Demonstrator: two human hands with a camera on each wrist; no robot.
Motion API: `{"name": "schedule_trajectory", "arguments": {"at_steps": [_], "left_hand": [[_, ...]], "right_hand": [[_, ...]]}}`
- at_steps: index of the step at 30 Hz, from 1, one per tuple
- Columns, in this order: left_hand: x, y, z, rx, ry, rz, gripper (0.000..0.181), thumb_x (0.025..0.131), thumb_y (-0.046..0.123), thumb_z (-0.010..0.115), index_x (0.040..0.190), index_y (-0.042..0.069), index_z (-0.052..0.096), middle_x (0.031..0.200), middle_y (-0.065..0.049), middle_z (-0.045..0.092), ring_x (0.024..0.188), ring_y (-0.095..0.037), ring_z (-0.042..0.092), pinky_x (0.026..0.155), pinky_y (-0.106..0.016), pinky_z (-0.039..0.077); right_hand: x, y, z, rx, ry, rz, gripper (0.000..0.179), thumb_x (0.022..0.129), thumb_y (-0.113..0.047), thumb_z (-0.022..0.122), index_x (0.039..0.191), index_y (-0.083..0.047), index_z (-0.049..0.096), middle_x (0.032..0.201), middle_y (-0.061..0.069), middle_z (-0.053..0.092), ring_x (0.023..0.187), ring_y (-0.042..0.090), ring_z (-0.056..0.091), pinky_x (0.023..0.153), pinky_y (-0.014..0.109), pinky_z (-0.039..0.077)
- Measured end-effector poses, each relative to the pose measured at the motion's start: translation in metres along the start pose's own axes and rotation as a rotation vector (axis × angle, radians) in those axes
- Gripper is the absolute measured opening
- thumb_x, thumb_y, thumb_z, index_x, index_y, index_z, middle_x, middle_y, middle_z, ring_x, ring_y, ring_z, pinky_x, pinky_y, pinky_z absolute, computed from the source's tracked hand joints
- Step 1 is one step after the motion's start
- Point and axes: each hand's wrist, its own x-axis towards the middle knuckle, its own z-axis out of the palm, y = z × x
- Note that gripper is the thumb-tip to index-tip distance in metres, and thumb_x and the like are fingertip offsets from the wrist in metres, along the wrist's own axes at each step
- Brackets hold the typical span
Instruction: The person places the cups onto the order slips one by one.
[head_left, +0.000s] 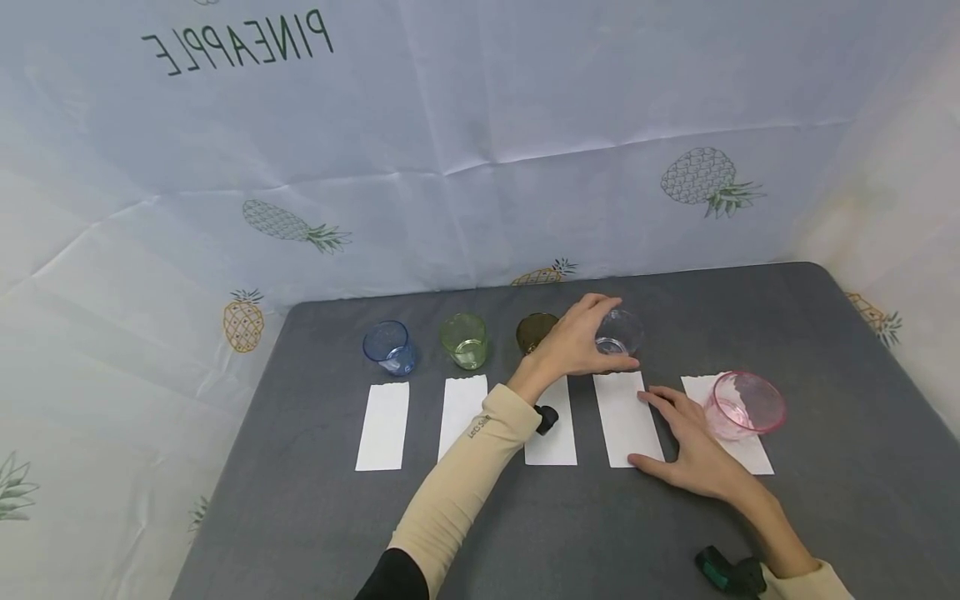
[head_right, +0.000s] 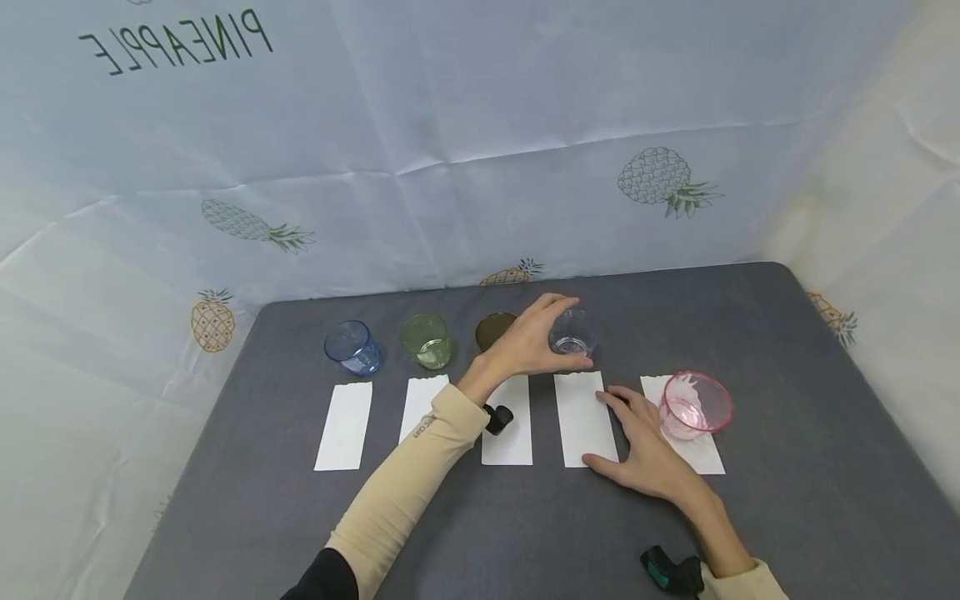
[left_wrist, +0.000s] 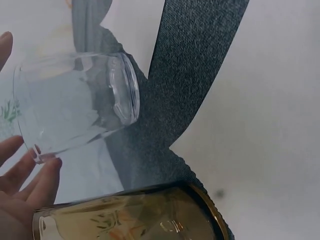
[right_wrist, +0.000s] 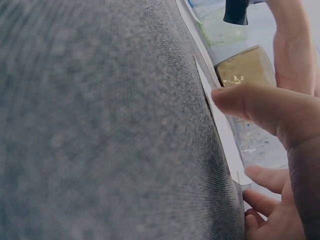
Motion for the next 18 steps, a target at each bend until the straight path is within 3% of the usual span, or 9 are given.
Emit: {"name": "schedule_trajectory", "arguments": {"at_steps": [18], "left_hand": [[0.0076,0.0034,0.0016,0.139,-0.039,-0.066,0.082,0.09,0.051,0.075,0.154,0.009,0.045,0.155,-0.009,0.047,0.136,-0.022,0.056,0.106,-0.031,0.053]], "right_hand": [[0.0012,0.001,-0.0005,0.0,-0.014,-0.008,0.085,0.067,-0.025,0.093,0.139,0.001,0.054,0.142,0.025,0.044,0.128,0.044,0.038,0.097,0.058,0.03]]}}
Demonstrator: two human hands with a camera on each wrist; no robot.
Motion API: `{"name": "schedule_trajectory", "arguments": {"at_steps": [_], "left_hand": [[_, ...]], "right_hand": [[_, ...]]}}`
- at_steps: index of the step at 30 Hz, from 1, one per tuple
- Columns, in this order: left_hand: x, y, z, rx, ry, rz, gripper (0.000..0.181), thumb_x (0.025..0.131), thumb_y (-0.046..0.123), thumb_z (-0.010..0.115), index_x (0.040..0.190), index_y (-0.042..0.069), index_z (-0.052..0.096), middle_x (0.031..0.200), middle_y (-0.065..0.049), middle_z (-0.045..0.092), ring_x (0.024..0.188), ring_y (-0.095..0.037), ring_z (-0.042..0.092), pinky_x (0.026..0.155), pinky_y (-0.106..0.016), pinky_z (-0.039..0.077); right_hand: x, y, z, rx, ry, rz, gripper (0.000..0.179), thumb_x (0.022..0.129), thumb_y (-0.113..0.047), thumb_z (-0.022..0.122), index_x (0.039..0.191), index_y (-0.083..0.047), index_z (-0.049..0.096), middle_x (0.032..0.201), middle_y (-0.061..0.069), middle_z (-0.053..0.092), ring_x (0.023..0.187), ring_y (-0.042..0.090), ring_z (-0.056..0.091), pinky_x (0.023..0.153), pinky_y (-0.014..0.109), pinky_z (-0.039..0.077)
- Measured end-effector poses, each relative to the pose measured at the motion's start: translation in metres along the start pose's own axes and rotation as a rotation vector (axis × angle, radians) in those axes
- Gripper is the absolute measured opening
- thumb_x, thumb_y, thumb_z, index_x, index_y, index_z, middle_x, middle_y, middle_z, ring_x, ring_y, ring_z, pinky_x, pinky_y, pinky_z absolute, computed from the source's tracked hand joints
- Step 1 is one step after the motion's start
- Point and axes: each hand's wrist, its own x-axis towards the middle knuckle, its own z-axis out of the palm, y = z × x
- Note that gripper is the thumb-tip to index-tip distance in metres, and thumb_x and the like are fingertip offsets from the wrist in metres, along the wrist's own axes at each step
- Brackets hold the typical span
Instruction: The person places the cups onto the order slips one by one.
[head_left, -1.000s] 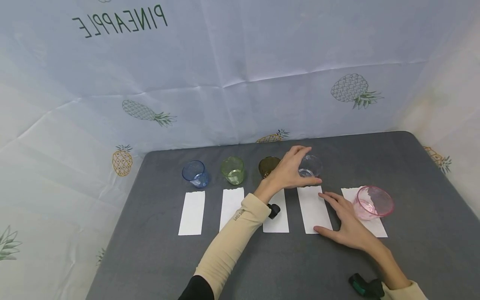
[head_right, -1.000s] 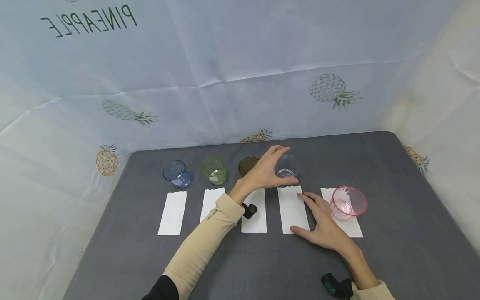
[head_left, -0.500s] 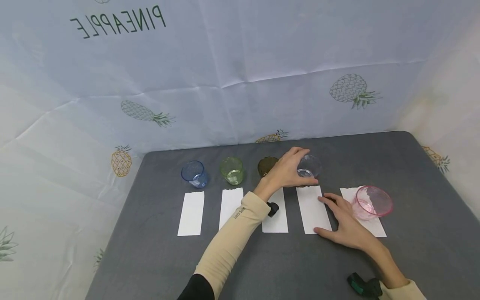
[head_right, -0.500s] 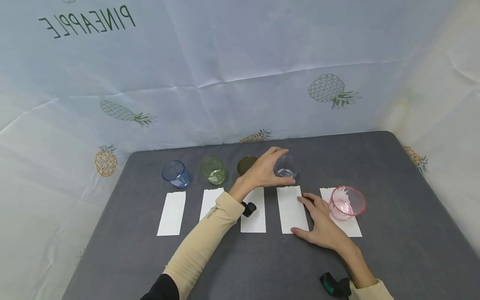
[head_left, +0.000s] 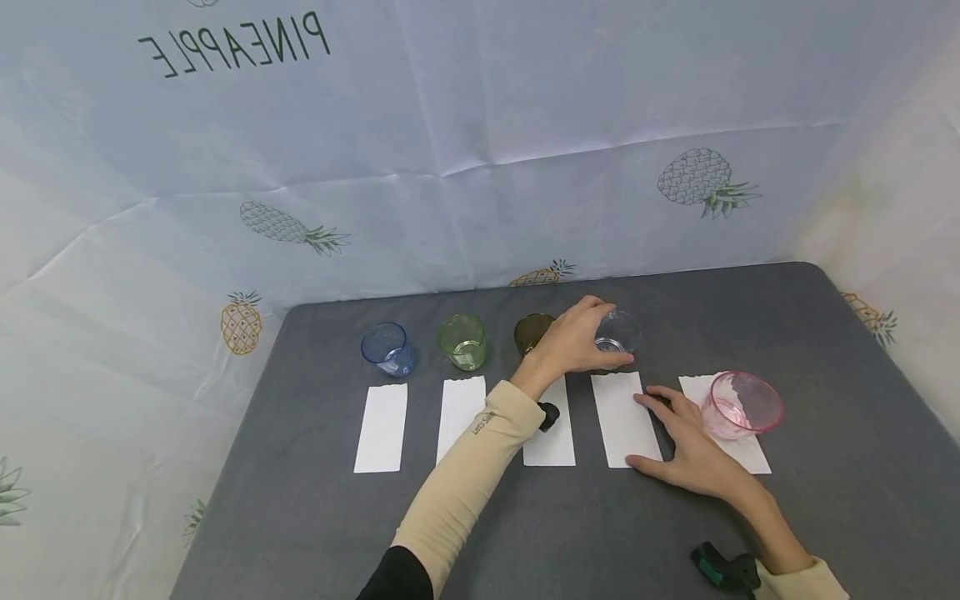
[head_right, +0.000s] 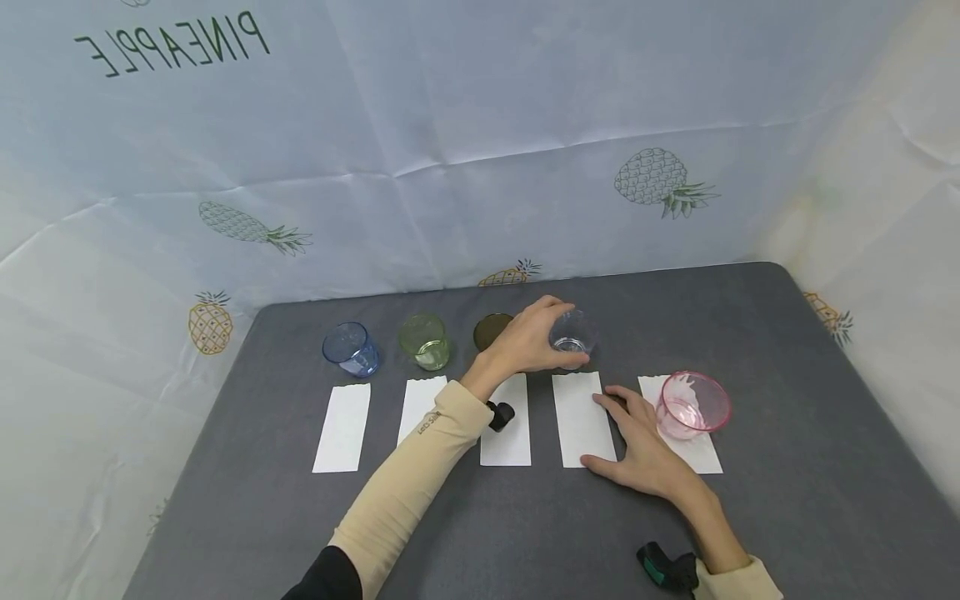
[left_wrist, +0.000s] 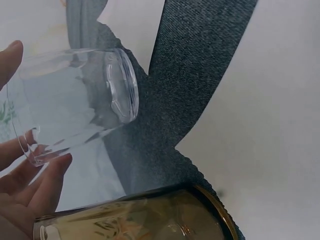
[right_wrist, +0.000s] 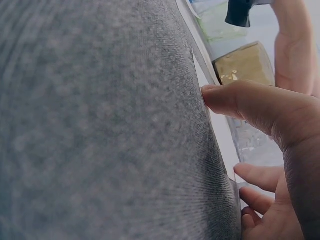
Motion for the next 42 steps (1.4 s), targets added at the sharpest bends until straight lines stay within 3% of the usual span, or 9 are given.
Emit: {"name": "schedule_trajectory", "arguments": {"at_steps": [9,18,28,37,42], "left_hand": [[-0.003,0.0,0.0,-0.055,0.058,-0.006,0.081,0.087,0.053,0.077,0.15,0.01,0.051,0.151,-0.008,0.053,0.134,-0.023,0.057,0.107,-0.034,0.053],[-0.007,0.008,-0.008,-0.148,0.222,0.081,0.079,0.081,0.051,0.082,0.145,0.012,0.057,0.142,-0.005,0.058,0.129,-0.021,0.06,0.105,-0.033,0.053],[-0.014,0.012,-0.009,-0.304,0.32,0.148,0.072,0.075,0.042,0.088,0.135,0.012,0.064,0.128,-0.003,0.062,0.113,-0.016,0.061,0.095,-0.023,0.051],[-0.025,0.01,-0.004,-0.387,0.325,0.133,0.073,0.073,0.04,0.09,0.136,0.012,0.064,0.127,-0.003,0.061,0.112,-0.012,0.057,0.096,-0.026,0.048],[-0.032,0.012,0.0,-0.418,0.352,0.149,0.075,0.072,0.038,0.092,0.137,0.012,0.064,0.125,-0.002,0.061,0.107,-0.01,0.058,0.09,-0.019,0.048]], "right_hand": [[-0.002,0.0,0.002,0.006,-0.015,0.016,0.085,0.068,-0.026,0.092,0.139,0.001,0.054,0.142,0.026,0.043,0.129,0.046,0.037,0.097,0.061,0.03],[-0.002,0.0,0.001,0.004,-0.018,0.026,0.086,0.068,-0.026,0.092,0.14,0.001,0.053,0.143,0.026,0.042,0.13,0.047,0.035,0.096,0.063,0.031],[-0.001,-0.001,0.0,0.002,-0.03,0.036,0.086,0.069,-0.028,0.092,0.14,0.001,0.053,0.143,0.026,0.041,0.129,0.048,0.036,0.097,0.063,0.03],[0.0,-0.001,-0.002,-0.005,-0.032,0.031,0.086,0.07,-0.027,0.092,0.14,0.003,0.053,0.143,0.027,0.041,0.13,0.05,0.035,0.098,0.063,0.029],[0.0,-0.001,-0.002,-0.001,-0.04,0.03,0.086,0.07,-0.028,0.092,0.14,0.004,0.053,0.144,0.028,0.041,0.13,0.051,0.035,0.098,0.065,0.028]]}}
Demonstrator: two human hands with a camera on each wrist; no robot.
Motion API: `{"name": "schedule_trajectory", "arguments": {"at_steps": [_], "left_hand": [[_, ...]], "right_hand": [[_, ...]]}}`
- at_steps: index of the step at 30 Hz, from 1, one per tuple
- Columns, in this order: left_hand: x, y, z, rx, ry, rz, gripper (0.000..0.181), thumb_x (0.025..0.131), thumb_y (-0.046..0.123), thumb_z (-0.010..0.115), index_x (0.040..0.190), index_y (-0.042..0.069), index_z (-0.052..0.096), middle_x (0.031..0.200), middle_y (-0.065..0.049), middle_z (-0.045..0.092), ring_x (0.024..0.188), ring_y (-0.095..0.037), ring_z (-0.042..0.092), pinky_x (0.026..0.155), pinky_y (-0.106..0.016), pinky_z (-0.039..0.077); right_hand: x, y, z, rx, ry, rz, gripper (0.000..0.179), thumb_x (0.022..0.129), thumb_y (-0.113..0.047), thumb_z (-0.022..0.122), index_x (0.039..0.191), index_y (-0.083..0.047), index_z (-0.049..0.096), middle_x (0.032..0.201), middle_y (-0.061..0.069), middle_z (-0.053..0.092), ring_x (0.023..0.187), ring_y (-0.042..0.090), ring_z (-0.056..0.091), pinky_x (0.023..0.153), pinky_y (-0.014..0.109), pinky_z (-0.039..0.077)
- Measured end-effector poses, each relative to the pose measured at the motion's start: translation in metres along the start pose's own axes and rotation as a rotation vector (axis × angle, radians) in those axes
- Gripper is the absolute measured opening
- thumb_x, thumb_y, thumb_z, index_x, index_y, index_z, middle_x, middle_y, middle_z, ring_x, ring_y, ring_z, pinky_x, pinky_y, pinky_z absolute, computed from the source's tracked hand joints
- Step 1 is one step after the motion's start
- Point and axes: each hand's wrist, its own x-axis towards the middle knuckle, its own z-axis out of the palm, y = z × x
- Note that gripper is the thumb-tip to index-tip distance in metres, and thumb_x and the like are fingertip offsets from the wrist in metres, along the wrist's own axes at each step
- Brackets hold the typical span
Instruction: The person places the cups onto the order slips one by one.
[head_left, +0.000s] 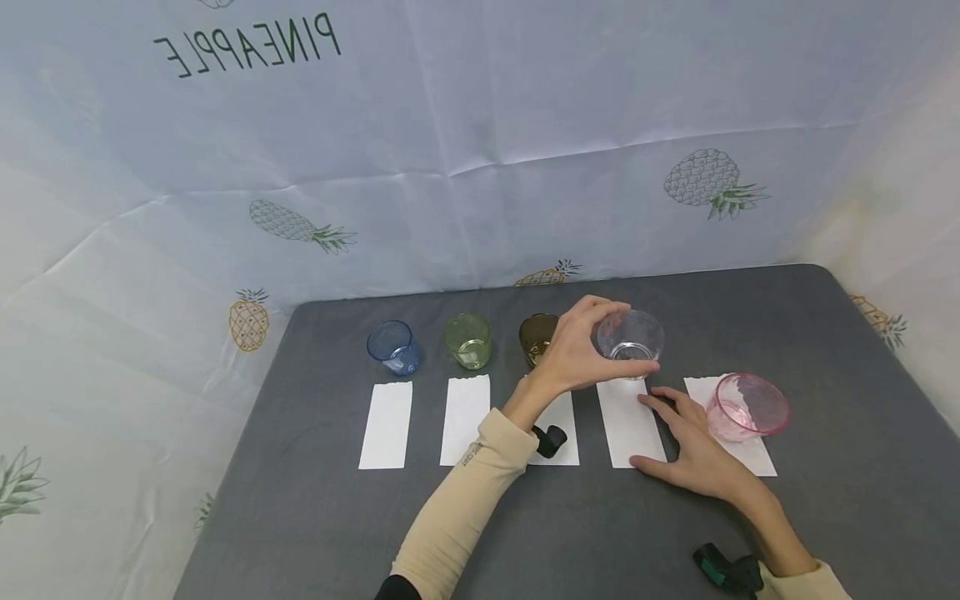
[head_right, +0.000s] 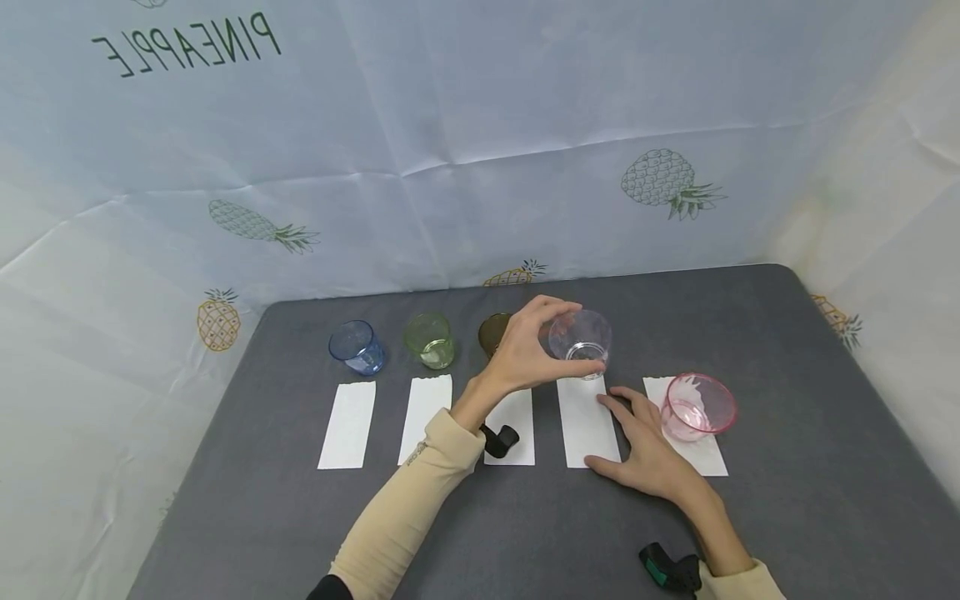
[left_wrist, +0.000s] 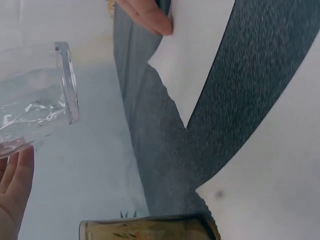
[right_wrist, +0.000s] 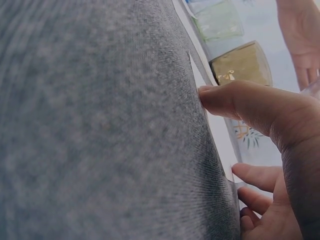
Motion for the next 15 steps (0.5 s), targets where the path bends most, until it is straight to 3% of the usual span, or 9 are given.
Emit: {"name": "schedule_trajectory", "arguments": {"at_steps": [15], "left_hand": [[-0.019,0.008,0.009,-0.064,0.002,0.014,0.076,0.071,0.033,0.094,0.137,0.01,0.063,0.124,-0.003,0.06,0.107,-0.008,0.058,0.092,-0.012,0.046]], "right_hand": [[-0.001,0.001,0.001,0.025,-0.01,0.02,0.088,0.072,-0.027,0.09,0.143,0.004,0.049,0.147,0.03,0.036,0.134,0.051,0.031,0.101,0.067,0.026]]}}
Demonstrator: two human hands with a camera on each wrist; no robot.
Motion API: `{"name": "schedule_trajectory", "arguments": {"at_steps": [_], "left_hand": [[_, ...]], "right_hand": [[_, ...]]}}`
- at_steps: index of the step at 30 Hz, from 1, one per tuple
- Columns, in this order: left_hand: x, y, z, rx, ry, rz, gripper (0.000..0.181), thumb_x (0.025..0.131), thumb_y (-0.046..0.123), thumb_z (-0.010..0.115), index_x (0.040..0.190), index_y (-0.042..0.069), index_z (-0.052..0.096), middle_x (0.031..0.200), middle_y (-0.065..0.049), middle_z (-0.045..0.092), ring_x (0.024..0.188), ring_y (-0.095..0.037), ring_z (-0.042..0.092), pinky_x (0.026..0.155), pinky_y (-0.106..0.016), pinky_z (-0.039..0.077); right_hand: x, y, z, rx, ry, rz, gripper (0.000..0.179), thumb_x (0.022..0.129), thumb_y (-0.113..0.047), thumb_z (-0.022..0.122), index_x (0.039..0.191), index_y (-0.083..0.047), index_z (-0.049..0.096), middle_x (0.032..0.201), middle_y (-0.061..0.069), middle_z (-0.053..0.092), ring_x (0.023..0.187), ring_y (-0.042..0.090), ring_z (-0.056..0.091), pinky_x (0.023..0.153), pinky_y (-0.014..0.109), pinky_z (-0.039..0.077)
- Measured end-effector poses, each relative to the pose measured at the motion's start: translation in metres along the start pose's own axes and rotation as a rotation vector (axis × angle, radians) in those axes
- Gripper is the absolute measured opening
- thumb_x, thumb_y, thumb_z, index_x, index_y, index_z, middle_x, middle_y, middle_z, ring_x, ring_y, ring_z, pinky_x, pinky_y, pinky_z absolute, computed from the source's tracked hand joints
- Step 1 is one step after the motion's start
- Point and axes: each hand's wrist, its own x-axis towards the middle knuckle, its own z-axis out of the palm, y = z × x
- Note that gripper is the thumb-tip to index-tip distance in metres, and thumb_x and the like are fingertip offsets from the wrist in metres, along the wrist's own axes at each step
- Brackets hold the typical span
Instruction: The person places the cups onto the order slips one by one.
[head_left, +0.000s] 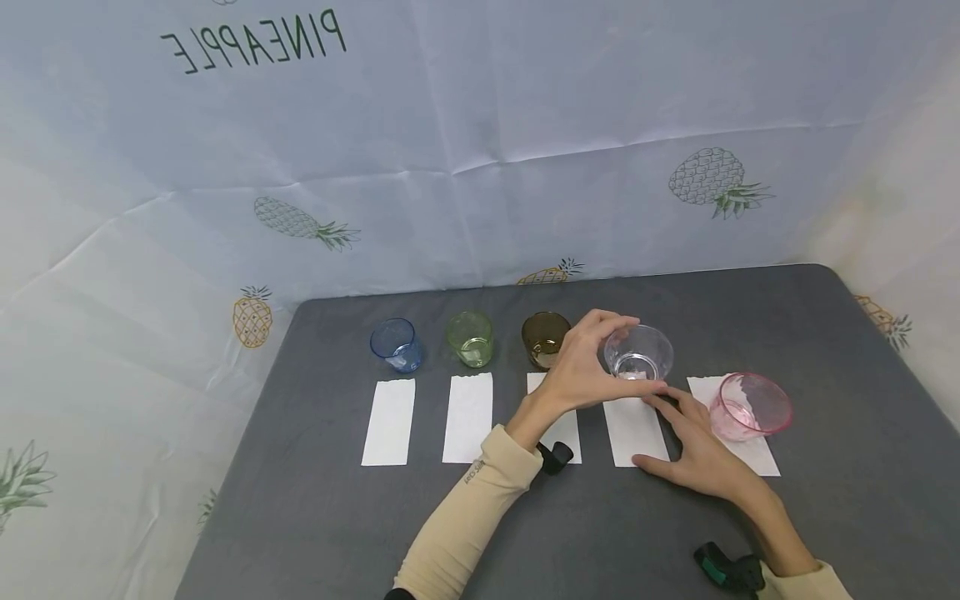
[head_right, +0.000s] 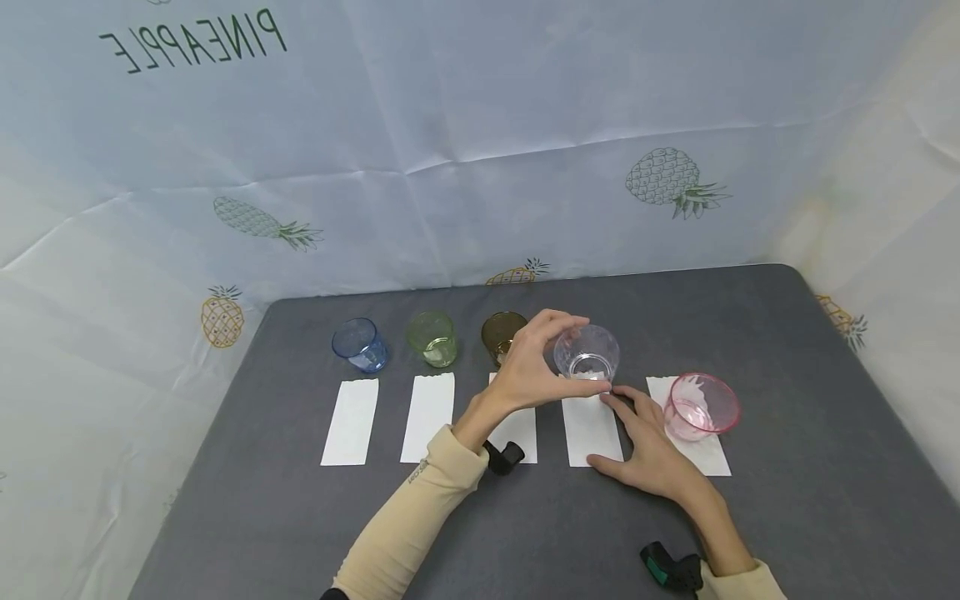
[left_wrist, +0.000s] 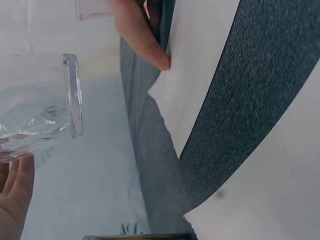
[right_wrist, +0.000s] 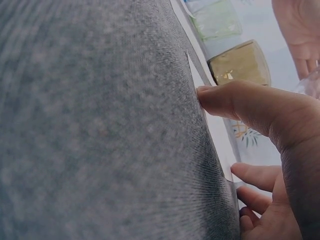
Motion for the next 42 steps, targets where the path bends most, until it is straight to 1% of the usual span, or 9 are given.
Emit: {"name": "schedule_trajectory", "arguments": {"at_steps": [5,10,13,21,26,29,33,37,42], "left_hand": [[-0.004,0.002,0.003,-0.001,-0.01,0.012,0.076,0.07,0.032,0.094,0.136,0.011,0.063,0.125,-0.003,0.06,0.107,-0.008,0.057,0.092,-0.01,0.046],[-0.008,0.002,0.005,-0.002,-0.021,0.006,0.074,0.071,0.032,0.093,0.136,0.012,0.063,0.128,-0.003,0.059,0.11,-0.009,0.058,0.093,-0.011,0.046],[-0.009,0.002,0.007,-0.004,-0.033,0.003,0.074,0.072,0.032,0.093,0.136,0.012,0.063,0.131,-0.004,0.058,0.113,-0.01,0.059,0.095,-0.011,0.046],[-0.014,-0.001,0.015,-0.003,-0.066,0.01,0.074,0.072,0.031,0.094,0.136,0.011,0.063,0.129,-0.005,0.059,0.112,-0.009,0.057,0.096,-0.01,0.045],[-0.018,-0.001,0.019,0.004,-0.087,0.004,0.076,0.071,0.032,0.094,0.137,0.01,0.063,0.129,-0.005,0.06,0.113,-0.007,0.056,0.097,-0.011,0.045],[-0.019,-0.001,0.021,0.02,-0.098,-0.004,0.076,0.072,0.034,0.094,0.137,0.01,0.063,0.13,-0.003,0.06,0.115,-0.006,0.057,0.098,-0.011,0.045],[-0.022,-0.002,0.022,0.03,-0.121,-0.02,0.076,0.073,0.035,0.093,0.138,0.009,0.063,0.13,-0.002,0.059,0.116,-0.007,0.057,0.097,-0.011,0.045],[-0.024,-0.004,0.023,0.028,-0.141,-0.032,0.077,0.073,0.036,0.092,0.139,0.01,0.062,0.132,-0.002,0.059,0.114,-0.008,0.055,0.095,-0.011,0.045],[-0.026,-0.005,0.024,0.047,-0.151,-0.042,0.076,0.074,0.038,0.091,0.139,0.012,0.062,0.132,-0.001,0.059,0.113,-0.008,0.055,0.093,-0.011,0.044]], "right_hand": [[0.0,-0.001,-0.001,-0.009,-0.023,0.041,0.089,0.072,-0.028,0.09,0.144,0.004,0.048,0.148,0.031,0.035,0.135,0.051,0.029,0.1,0.072,0.029],[-0.002,-0.002,-0.002,-0.023,-0.059,0.09,0.095,0.073,-0.03,0.09,0.148,0.005,0.044,0.15,0.033,0.033,0.137,0.053,0.027,0.099,0.075,0.033],[-0.002,-0.003,-0.003,-0.021,-0.066,0.101,0.095,0.073,-0.03,0.09,0.147,0.007,0.045,0.15,0.034,0.032,0.137,0.053,0.027,0.1,0.075,0.033],[-0.001,-0.002,-0.001,-0.005,-0.021,0.05,0.082,0.073,-0.028,0.09,0.137,0.005,0.053,0.143,0.03,0.038,0.131,0.049,0.033,0.097,0.068,0.034],[0.0,0.0,-0.001,0.019,-0.009,0.02,0.081,0.073,-0.027,0.091,0.137,0.004,0.054,0.144,0.028,0.04,0.132,0.047,0.032,0.1,0.066,0.027],[0.0,0.001,-0.001,0.031,-0.007,0.006,0.081,0.072,-0.027,0.091,0.138,0.001,0.054,0.144,0.026,0.043,0.132,0.046,0.032,0.101,0.066,0.024],[0.001,0.001,-0.001,0.033,-0.01,-0.001,0.084,0.071,-0.028,0.092,0.141,0.0,0.053,0.143,0.025,0.046,0.132,0.046,0.033,0.102,0.066,0.023],[0.001,0.0,-0.002,0.037,-0.014,0.001,0.09,0.071,-0.029,0.093,0.144,0.0,0.05,0.147,0.027,0.044,0.135,0.048,0.031,0.103,0.069,0.022],[0.001,-0.002,-0.002,0.038,-0.008,-0.001,0.095,0.07,-0.03,0.094,0.147,0.0,0.047,0.147,0.027,0.043,0.135,0.048,0.031,0.103,0.068,0.023]]}}
